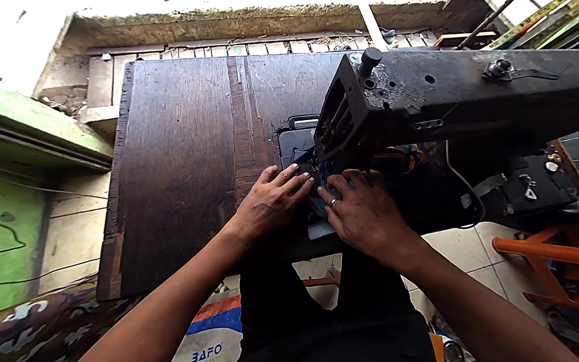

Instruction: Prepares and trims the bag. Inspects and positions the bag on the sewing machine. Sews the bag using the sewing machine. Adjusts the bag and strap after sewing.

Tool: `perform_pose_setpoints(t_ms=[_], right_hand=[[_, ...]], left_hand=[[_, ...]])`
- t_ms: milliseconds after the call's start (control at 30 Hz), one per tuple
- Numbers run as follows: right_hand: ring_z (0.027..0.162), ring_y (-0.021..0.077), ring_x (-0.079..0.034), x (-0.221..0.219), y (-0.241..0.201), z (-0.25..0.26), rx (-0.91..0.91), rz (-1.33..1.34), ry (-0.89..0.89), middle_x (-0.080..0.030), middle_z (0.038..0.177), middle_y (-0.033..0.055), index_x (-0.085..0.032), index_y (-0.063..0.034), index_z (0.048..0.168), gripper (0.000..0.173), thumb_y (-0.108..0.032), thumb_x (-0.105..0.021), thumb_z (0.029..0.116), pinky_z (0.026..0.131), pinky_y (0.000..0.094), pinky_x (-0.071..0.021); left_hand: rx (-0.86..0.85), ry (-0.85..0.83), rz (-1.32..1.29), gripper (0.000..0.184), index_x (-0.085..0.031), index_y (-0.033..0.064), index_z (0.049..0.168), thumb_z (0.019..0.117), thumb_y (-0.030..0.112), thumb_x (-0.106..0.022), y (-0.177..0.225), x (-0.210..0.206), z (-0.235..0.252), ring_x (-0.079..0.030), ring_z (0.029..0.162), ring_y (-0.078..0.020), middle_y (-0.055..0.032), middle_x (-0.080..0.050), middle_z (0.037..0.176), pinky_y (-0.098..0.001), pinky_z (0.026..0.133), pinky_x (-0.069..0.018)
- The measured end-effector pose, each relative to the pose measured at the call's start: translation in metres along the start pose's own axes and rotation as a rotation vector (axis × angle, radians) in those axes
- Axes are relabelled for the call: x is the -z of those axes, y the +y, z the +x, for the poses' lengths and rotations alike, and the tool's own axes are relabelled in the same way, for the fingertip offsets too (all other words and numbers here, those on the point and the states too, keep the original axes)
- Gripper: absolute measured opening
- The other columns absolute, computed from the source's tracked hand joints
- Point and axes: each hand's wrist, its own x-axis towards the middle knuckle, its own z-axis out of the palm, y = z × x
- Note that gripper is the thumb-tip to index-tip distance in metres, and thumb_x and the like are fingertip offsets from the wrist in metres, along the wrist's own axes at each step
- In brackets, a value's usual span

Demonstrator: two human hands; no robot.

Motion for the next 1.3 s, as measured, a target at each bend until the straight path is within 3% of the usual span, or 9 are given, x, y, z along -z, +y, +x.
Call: perform_pose_setpoints(t_ms=[400, 1133, 1300], right_hand=[[0.127, 0.0305, -0.057, -0.006, -0.002, -0.005, -0.019, 0.015, 0.088, -0.069, 0.127, 0.0046, -0.078, -0.0209, 0.119, 0.035, -0.030, -0.050, 0.1010, 0.109, 0.0543, -0.0385], [0.133, 0.0319, -0.053, -0.006, 0.003, 0.013, -0.041, -0.027, 0.025, -0.065, 0.136, 0.0053, -0.072, -0.0232, 0.130, 0.037, -0.032, -0.049, 0.1020, 0.107, 0.0556, -0.0375], [0.134, 0.0284, -0.054, -0.011, -0.001, 0.001, -0.065, -0.008, 0.133, -0.067, 0.135, 0.0039, -0.074, -0.0215, 0.127, 0.035, -0.029, -0.050, 0.1022, 0.114, 0.0549, -0.0360]], left_hand=[[-0.055, 0.009, 0.003, 0.039, -0.069, 0.0177, 0.134, 0.0998, 0.013, -0.050, -0.009, -0.001, -0.002, -0.054, 0.138, -0.0264, -0.0032, -0.065, 0.141, -0.0567, 0.111, -0.0408], [-0.046, -0.027, 0.013, 0.043, -0.066, 0.0147, 0.138, 0.0978, 0.020, -0.051, -0.021, -0.005, 0.008, -0.050, 0.141, -0.0326, -0.0085, -0.061, 0.145, -0.0607, 0.113, -0.0378], [-0.154, 0.045, -0.023, 0.037, -0.068, 0.0100, 0.132, 0.1031, 0.015, -0.047, -0.024, -0.007, 0.004, -0.054, 0.139, -0.0271, -0.0085, -0.066, 0.138, -0.0514, 0.118, -0.0373]])
